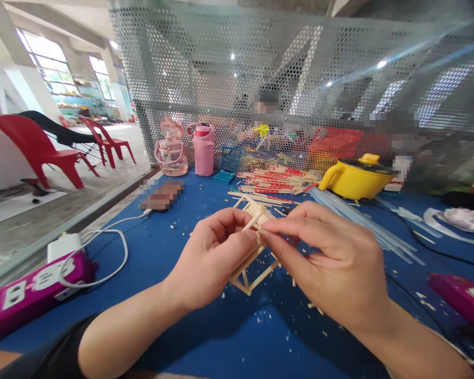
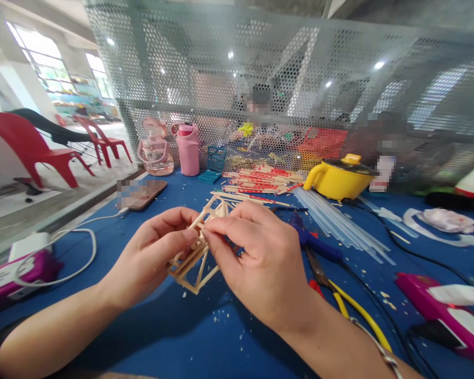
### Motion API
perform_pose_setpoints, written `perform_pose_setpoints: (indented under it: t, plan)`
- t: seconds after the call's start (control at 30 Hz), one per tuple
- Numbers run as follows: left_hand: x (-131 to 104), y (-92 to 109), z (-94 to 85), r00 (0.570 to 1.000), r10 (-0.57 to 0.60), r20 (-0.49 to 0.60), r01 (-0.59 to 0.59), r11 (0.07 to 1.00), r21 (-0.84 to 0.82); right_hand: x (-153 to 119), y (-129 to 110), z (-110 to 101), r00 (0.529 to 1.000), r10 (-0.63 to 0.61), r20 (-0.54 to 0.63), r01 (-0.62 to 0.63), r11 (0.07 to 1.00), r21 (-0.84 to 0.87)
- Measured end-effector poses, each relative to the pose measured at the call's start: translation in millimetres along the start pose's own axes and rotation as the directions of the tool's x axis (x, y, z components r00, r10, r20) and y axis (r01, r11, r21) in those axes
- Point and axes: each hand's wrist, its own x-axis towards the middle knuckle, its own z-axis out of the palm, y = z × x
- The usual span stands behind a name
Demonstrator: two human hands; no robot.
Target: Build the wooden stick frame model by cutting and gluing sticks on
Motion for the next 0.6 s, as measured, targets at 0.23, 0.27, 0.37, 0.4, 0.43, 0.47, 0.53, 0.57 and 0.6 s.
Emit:
perform_pose_setpoints:
  t: [0.23,0.27,0.37,0.4,0.43,0.47,0.53,0.57,0.6]
  plan:
    - [-0.5,-2.0,-2.3,1.000,-0.004,-0.028,0.006,0.999,0.049,-3.7,-0.6,1.7,1.000,0.019,-0.012,-0.019,1.000,0.005]
    - [-0.5,-2.5,-2.3,1.000,-0.002,-0.031,0.003,0.998,0.058,-4.4,-0.8,1.9,1.000,0.025,-0.016,-0.025,1.000,0.003]
    - [-0.5,-3.4,-2.0,1.000,0.000,-0.028,0.002,0.997,0.074,-6.1,-1.7,2.4,0.999,0.045,-0.022,-0.045,0.999,-0.006]
    - [-0.4,-3.4,-1.8,1.000,-0.002,-0.028,0.004,0.997,0.075,-6.6,-2.1,2.7,0.999,0.046,-0.026,-0.047,0.999,-0.010]
    - [-0.2,-3.2,-1.7,1.000,-0.004,-0.027,0.006,0.997,0.073,-7.0,-2.6,2.9,0.998,0.046,-0.033,-0.046,0.999,-0.013]
    - [-0.2,-3.0,-1.5,1.000,-0.005,-0.028,0.007,0.998,0.070,-7.3,-3.0,3.2,0.998,0.044,-0.040,-0.045,0.999,-0.014]
    - [-0.1,-2.3,-1.0,1.000,-0.008,-0.029,0.010,0.998,0.067,-7.6,-3.9,4.0,0.998,0.043,-0.052,-0.044,0.999,-0.014]
    - [-0.2,-1.9,-0.7,0.999,-0.009,-0.030,0.011,0.998,0.068,-7.7,-4.4,4.4,0.998,0.043,-0.056,-0.044,0.999,-0.014]
    - [-0.3,-1.6,-0.4,0.999,-0.010,-0.032,0.012,0.997,0.071,-7.7,-4.9,4.8,0.997,0.045,-0.056,-0.046,0.999,-0.013]
